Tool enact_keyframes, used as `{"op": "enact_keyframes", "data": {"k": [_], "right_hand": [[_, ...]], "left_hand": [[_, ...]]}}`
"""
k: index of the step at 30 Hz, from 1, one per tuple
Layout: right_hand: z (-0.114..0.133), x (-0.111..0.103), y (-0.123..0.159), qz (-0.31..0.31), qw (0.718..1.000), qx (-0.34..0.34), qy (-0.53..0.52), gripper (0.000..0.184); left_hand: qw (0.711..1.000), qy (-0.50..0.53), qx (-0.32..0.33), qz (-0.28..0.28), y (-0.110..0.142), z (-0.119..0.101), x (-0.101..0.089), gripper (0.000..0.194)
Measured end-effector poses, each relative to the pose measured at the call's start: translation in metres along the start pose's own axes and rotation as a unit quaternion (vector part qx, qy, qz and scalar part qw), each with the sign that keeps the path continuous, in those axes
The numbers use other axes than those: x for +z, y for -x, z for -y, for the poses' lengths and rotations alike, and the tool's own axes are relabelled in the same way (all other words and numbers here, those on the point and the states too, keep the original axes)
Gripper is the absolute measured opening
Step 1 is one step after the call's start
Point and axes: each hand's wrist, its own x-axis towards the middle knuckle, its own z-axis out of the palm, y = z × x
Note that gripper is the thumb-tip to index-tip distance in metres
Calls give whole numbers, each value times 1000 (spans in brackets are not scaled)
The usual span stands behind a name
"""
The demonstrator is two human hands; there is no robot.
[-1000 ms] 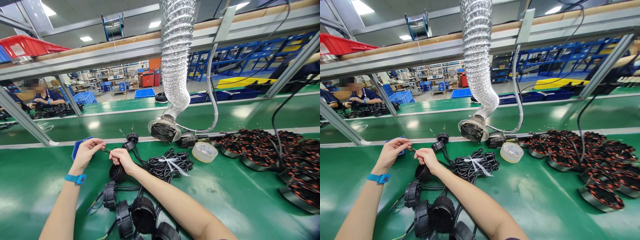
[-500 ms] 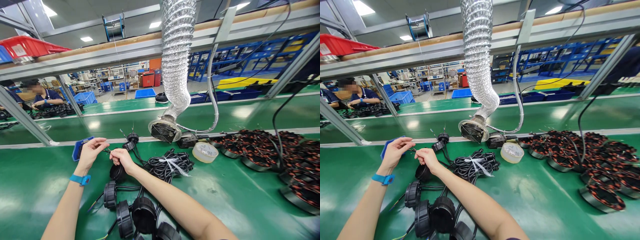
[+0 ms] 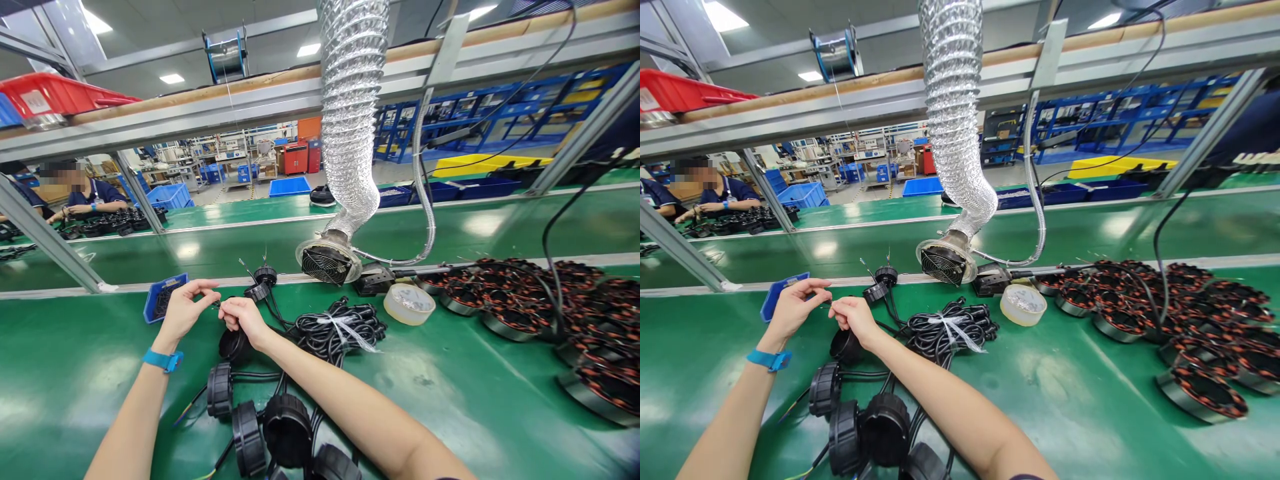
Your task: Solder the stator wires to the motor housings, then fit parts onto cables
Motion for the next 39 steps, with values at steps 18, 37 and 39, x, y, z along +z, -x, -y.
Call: {"op": "enact_keyframes", "data": {"k": [18, 37, 39], "right_hand": [[-12, -1, 1, -50, 983, -71, 164, 33], [-18, -2, 11, -132, 909, -129, 373, 23], [-15, -1, 12, -146, 889, -152, 406, 21]], "left_hand": [[994, -77, 28, 75, 0, -5, -10, 22], [990, -101, 15, 94, 2, -7, 1, 34], [991, -104, 13, 89, 2, -6, -1, 36]]}}
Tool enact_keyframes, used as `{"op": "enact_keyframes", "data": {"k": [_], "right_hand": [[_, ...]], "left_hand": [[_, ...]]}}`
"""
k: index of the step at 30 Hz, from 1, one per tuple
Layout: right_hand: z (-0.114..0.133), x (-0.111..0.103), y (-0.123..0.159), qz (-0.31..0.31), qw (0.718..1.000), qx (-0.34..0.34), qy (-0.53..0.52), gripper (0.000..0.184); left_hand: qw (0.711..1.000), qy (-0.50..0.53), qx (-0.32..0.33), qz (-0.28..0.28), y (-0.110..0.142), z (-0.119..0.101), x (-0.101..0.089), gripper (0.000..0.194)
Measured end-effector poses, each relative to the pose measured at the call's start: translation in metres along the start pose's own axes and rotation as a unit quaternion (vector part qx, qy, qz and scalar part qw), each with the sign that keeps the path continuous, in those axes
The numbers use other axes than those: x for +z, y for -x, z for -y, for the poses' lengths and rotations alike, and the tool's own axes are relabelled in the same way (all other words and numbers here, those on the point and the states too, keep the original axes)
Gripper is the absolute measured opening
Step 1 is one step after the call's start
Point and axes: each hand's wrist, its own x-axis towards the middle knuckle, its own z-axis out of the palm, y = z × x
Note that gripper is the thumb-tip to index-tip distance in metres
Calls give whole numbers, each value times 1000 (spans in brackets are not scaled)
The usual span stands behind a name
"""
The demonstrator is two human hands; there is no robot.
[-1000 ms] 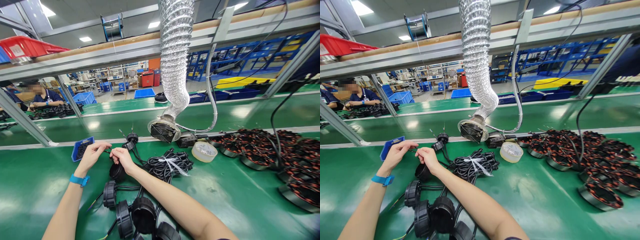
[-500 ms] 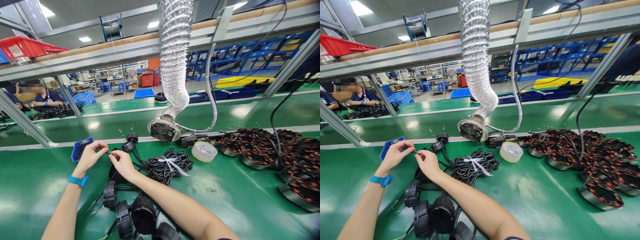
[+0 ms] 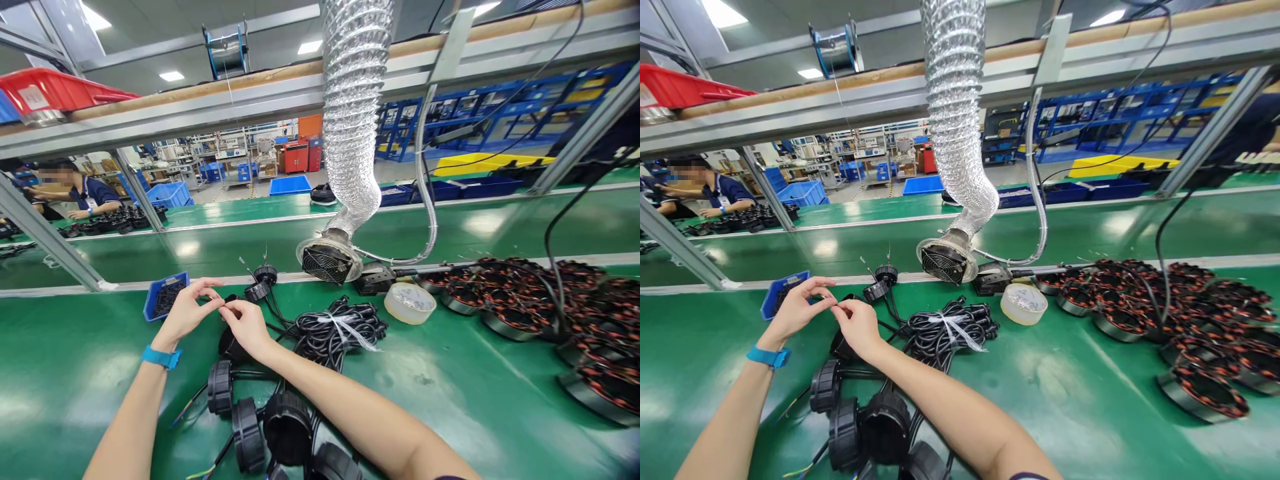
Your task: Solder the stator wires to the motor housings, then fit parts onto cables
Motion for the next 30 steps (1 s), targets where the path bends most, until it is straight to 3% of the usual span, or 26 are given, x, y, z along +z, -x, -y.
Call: {"op": "enact_keyframes", "data": {"k": [3, 6, 10, 13, 16, 18, 21, 24, 28, 30], "right_hand": [[4, -2, 1, -31, 996, -50, 61, 10], [7, -3, 2, -38, 991, -69, 113, 20], [11, -4, 6, -95, 980, -80, 153, 23], [13, -2, 13, -85, 961, -200, 173, 7], [11, 3, 21, 5, 912, -360, 199, 29], [8, 5, 22, 41, 889, -392, 231, 36], [5, 4, 20, 61, 875, -371, 304, 37], [9, -1, 15, 89, 841, -366, 388, 31], [15, -8, 9, 148, 798, -355, 464, 4], [14, -10, 6, 156, 796, -327, 485, 8]], "left_hand": [[1000, 7, -5, 1, -1, 3, -5, 40], [998, 46, -15, -44, -3, 12, -14, 40], [972, 67, -64, -218, -8, 40, -29, 36], [944, -58, -117, -304, -9, 66, -39, 35], [919, -232, -177, -264, -8, 87, -44, 32], [903, -315, -205, -209, -6, 96, -43, 32], [887, -388, -214, -131, -5, 107, -41, 31], [882, -416, -204, -81, -5, 114, -40, 31], [883, -420, -196, -69, -7, 120, -42, 32], [885, -417, -197, -67, -7, 121, -43, 35]]}}
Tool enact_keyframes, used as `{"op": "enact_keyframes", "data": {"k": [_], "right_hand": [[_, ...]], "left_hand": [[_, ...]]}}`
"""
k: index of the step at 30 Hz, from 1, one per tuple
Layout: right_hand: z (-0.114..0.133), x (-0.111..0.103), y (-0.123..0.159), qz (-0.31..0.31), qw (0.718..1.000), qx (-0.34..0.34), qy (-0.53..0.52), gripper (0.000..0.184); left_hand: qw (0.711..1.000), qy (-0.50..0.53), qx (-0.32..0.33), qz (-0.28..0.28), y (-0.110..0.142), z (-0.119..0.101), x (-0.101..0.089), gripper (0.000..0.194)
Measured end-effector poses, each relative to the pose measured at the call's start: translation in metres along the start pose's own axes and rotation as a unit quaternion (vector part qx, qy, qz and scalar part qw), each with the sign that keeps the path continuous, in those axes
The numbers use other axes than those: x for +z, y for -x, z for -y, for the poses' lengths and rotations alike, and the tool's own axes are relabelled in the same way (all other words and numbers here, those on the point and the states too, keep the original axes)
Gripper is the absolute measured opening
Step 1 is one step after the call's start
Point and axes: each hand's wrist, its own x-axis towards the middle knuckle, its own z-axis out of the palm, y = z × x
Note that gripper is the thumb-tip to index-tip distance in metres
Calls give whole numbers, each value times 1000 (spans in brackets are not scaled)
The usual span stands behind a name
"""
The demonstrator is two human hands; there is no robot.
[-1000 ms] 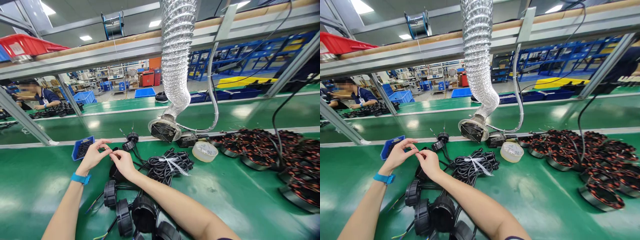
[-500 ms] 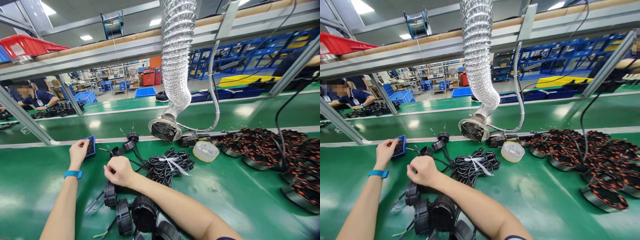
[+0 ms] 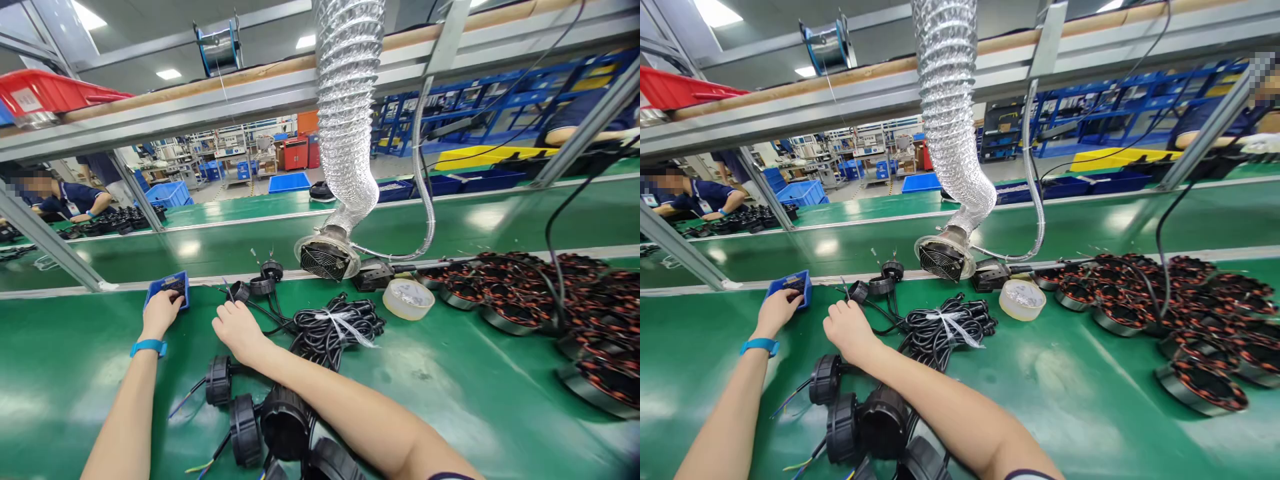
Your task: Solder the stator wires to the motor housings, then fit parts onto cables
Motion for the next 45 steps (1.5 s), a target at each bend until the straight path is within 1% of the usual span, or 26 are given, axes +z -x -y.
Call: {"op": "enact_keyframes", "data": {"k": [4, 6, 7, 9, 11, 13, 14, 16, 17, 19, 20, 23, 25, 29, 32, 36, 40, 43, 45], "right_hand": [[-9, 2, -3, 22, 996, 82, 3, 8], [-9, 0, -4, 18, 993, 109, -28, 8], [-7, -3, -5, 9, 992, 112, -62, 8], [3, -10, -6, -12, 982, 89, -167, 15], [16, -17, -6, -7, 959, 29, -281, 29], [29, -21, -4, 47, 933, -47, -353, 37], [34, -21, -3, 82, 923, -77, -367, 38], [39, -20, -1, 139, 913, -110, -368, 30], [40, -19, 0, 152, 913, -113, -361, 23], [36, -18, 0, 151, 924, -101, -337, 14], [33, -18, 0, 143, 931, -94, -321, 13], [23, -19, -1, 113, 955, -59, -268, 25], [18, -18, -2, 98, 964, -24, -244, 32], [14, -11, -5, 83, 975, 59, -195, 37], [15, -6, -6, 79, 978, 92, -168, 39], [15, -7, -7, 78, 977, 72, -184, 41], [6, -15, -6, 93, 967, 31, -234, 41], [-1, -20, -6, 120, 949, -11, -291, 27], [-4, -19, -7, 116, 931, 0, -347, 19]], "left_hand": [[1000, -2, -2, 5, 1, 1, 0, 38], [1000, -3, -1, 8, 1, 1, 0, 37], [1000, -3, -1, 10, 1, 1, -1, 36], [1000, -4, 0, 12, 1, 0, -1, 32], [1000, -5, 0, 11, 2, -1, -2, 29], [1000, -4, -2, 8, 3, -3, -3, 28], [1000, -4, -4, 5, 4, -4, -4, 27], [1000, -4, -6, -1, 6, -6, -5, 26], [1000, -4, -6, -4, 7, -7, -6, 26], [1000, -7, -5, -12, 9, -8, -8, 26], [1000, -8, -5, -16, 9, -9, -9, 26], [1000, -11, -4, -27, 10, -11, -10, 27], [999, -10, -4, -34, 10, -13, -10, 27], [998, -2, -16, -57, 11, -14, -11, 30], [996, 8, -36, -80, 11, -13, -11, 33], [994, 32, -52, -94, 9, -11, -9, 32], [991, 65, -59, -101, 7, -8, -6, 30], [987, 90, -65, -112, 6, -6, -5, 29], [985, 109, -65, -117, 5, -4, -5, 28]]}}
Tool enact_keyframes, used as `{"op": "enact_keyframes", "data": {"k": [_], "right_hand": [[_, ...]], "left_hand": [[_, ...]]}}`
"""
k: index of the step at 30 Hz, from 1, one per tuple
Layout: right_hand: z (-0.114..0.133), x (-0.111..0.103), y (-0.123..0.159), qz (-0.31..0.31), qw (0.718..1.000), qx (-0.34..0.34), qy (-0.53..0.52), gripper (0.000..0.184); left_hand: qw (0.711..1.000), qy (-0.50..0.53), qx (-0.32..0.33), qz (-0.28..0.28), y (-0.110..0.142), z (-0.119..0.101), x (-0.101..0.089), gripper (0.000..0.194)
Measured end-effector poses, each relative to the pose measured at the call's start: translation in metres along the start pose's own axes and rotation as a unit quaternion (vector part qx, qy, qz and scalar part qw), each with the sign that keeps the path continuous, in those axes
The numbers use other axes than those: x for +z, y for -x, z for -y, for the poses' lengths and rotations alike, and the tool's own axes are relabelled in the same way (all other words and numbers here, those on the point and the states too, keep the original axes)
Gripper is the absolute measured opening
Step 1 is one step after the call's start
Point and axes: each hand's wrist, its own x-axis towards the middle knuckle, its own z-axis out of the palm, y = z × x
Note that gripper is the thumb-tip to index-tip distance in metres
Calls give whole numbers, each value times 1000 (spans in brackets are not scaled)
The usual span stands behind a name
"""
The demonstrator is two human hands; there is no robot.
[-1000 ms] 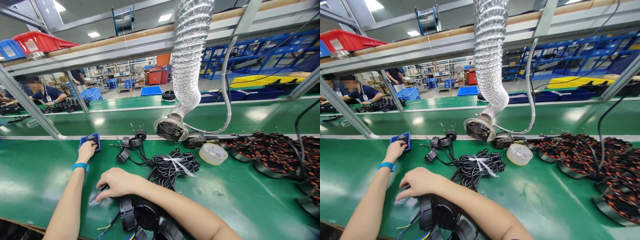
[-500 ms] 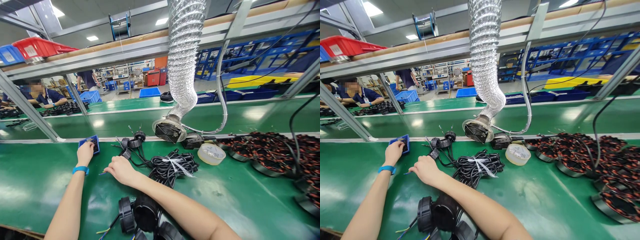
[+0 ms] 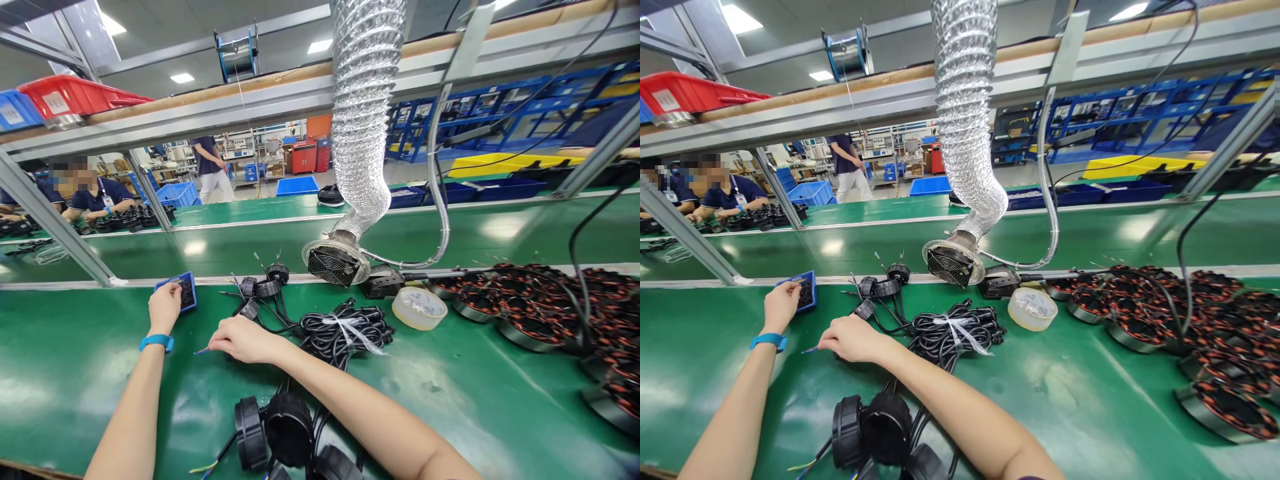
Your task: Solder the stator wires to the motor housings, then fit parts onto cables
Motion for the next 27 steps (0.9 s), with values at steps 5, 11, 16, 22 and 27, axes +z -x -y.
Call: {"op": "enact_keyframes", "data": {"k": [5, 11, 16, 22, 27], "right_hand": [[-4, 9, -5, -160, 969, 110, -152, 18], [-13, 16, -11, -337, 842, 183, -379, 17], [-19, 15, -15, -352, 790, 187, -465, 29], [-23, 15, -16, -378, 764, 187, -489, 32], [-23, 15, -16, -384, 762, 180, -488, 27]], "left_hand": [[999, 53, 4, -4, -1, -1, 1, 24], [994, 106, 5, -20, -1, -10, -2, 23], [995, 93, -15, -21, -1, -7, -3, 21], [985, 165, -40, -29, 2, -18, -9, 20], [891, 453, 5, 17, 25, -72, -24, 32]]}}
